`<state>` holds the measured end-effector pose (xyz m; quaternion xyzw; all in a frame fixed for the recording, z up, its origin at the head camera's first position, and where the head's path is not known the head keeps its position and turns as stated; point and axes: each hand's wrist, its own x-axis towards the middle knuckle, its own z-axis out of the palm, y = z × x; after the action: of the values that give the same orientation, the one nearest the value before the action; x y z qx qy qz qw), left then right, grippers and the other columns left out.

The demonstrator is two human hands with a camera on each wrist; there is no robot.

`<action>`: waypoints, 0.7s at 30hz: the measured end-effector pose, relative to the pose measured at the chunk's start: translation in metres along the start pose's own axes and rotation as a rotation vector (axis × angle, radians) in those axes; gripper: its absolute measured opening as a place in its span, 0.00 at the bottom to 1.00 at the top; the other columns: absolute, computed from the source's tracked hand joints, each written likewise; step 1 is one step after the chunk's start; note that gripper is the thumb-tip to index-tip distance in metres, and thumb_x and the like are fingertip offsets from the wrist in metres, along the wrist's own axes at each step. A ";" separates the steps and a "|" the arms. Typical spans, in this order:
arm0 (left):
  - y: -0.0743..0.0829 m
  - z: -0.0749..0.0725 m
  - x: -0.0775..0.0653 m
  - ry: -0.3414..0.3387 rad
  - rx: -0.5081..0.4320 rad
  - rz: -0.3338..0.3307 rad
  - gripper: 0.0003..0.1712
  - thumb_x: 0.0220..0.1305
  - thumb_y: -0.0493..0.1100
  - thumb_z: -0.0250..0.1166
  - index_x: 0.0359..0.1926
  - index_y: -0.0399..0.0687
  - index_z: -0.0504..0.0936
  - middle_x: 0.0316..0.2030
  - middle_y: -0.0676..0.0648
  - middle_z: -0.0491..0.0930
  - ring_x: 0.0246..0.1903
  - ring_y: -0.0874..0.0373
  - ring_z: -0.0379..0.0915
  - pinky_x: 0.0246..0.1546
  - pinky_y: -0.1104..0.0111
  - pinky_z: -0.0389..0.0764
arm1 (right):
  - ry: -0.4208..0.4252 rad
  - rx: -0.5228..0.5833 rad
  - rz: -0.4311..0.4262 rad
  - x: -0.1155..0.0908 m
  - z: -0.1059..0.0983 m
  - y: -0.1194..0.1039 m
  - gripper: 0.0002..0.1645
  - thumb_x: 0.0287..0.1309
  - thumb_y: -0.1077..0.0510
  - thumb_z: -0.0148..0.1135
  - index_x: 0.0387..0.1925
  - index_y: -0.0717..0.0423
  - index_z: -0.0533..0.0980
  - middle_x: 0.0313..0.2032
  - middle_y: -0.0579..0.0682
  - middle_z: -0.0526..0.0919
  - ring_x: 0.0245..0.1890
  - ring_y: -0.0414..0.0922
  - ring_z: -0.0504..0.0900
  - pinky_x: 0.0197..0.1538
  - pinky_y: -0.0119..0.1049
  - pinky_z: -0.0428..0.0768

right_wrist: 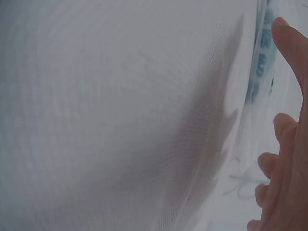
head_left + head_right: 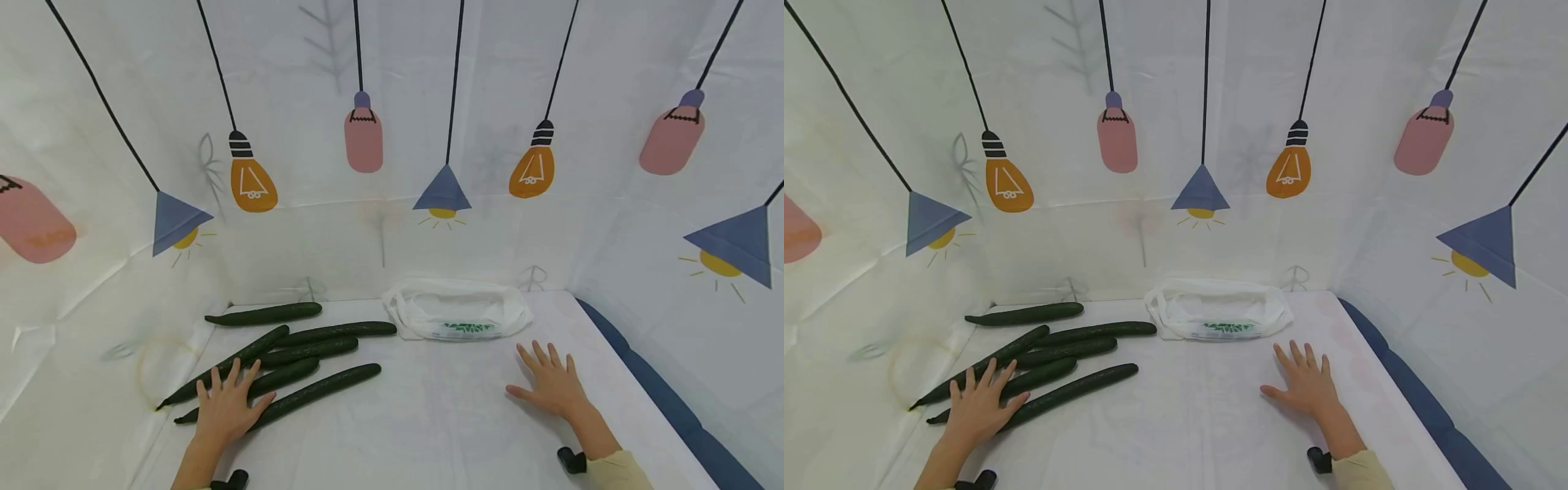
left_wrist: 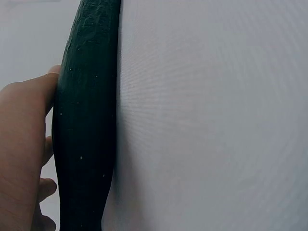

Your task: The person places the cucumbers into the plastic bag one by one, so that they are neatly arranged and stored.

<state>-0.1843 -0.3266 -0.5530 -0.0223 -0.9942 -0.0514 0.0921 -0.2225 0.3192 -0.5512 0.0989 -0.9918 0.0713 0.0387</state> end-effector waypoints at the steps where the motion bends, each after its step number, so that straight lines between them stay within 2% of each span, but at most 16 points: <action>1: 0.000 -0.001 0.000 0.000 -0.002 0.000 0.52 0.57 0.78 0.53 0.72 0.49 0.63 0.67 0.25 0.55 0.61 0.15 0.43 0.53 0.26 0.38 | 0.002 0.003 0.000 0.000 0.000 0.000 0.62 0.47 0.19 0.56 0.71 0.56 0.62 0.69 0.70 0.56 0.67 0.74 0.47 0.61 0.74 0.40; 9: 0.002 -0.001 -0.002 -0.022 -0.004 -0.007 0.52 0.58 0.78 0.53 0.72 0.48 0.63 0.67 0.25 0.55 0.61 0.14 0.42 0.53 0.26 0.39 | 0.024 -0.002 -0.007 -0.002 -0.001 -0.002 0.60 0.47 0.20 0.57 0.70 0.56 0.62 0.68 0.71 0.57 0.67 0.74 0.48 0.61 0.74 0.42; 16: 0.002 -0.001 -0.005 0.001 -0.015 -0.002 0.50 0.58 0.76 0.55 0.71 0.47 0.64 0.66 0.24 0.56 0.60 0.14 0.44 0.53 0.26 0.40 | 0.016 0.010 -0.002 -0.005 -0.003 -0.003 0.60 0.48 0.21 0.58 0.70 0.57 0.63 0.68 0.71 0.57 0.66 0.75 0.49 0.60 0.74 0.43; 21: 0.001 0.002 -0.006 0.023 -0.039 0.008 0.50 0.59 0.75 0.55 0.71 0.47 0.65 0.66 0.25 0.57 0.61 0.15 0.44 0.54 0.26 0.40 | 0.041 0.022 -0.016 -0.005 -0.004 -0.004 0.57 0.50 0.23 0.59 0.70 0.57 0.63 0.68 0.70 0.58 0.66 0.74 0.52 0.60 0.74 0.47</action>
<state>-0.1782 -0.3257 -0.5557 -0.0273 -0.9918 -0.0709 0.1031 -0.2169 0.3164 -0.5469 0.1057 -0.9891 0.0838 0.0585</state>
